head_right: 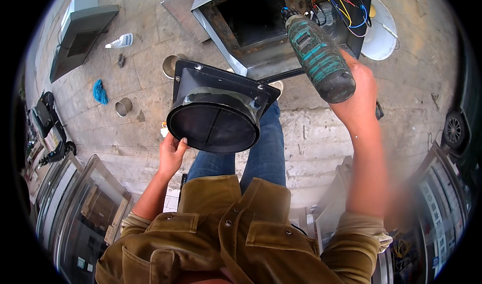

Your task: The person sits on the ground and uses a cordless drill to attach a black circular fan housing to a rectangular metal appliance. They then stand, retrieve a bucket of parts, and continue securing the housing with screws.

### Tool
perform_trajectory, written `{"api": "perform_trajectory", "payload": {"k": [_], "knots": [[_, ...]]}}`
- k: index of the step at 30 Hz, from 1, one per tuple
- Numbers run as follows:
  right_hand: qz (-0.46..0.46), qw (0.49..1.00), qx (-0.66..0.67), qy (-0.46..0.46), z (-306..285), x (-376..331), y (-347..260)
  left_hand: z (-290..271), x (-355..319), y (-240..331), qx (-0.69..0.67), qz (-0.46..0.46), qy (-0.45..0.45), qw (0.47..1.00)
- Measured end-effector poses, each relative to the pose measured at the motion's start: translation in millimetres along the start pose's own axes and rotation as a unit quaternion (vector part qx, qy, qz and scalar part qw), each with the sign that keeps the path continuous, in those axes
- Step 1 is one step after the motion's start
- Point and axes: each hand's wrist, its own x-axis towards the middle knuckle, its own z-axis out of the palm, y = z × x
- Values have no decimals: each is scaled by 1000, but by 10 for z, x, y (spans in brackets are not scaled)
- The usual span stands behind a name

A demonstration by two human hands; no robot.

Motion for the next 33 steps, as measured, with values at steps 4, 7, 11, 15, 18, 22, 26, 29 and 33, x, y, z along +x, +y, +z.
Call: {"api": "perform_trajectory", "payload": {"k": [4, 7, 11, 15, 18, 22, 26, 29, 33], "knots": [[37, 998, 40, 4, 53, -268, 69, 9, 18, 45, 25, 9, -10, 1000], [113, 985, 97, 81, 109, -591, 253, 38, 55, 152, 78, 31, -32, 996], [252, 952, 136, 104, -94, -886, 228, 118, 135, 378, 61, 36, -29, 997], [278, 933, 184, 138, -169, -1205, 376, 152, 327, 612, 103, 87, -8, 991], [246, 938, 191, 154, -171, -1396, 472, 335, 416, 877, 88, 103, -11, 991], [235, 914, 282, 173, -258, -1590, 489, 789, 647, 1211, 71, 151, -32, 985], [161, 885, 381, 212, -296, -1849, 735, 1536, 929, 1575, 69, 162, -57, 983], [139, 855, 443, 231, -316, -1945, 829, 2169, 1238, 1483, 54, 162, -57, 984], [178, 800, 517, 246, -312, -2102, 904, 2912, 1495, 1340, -19, 135, -42, 990]]}}
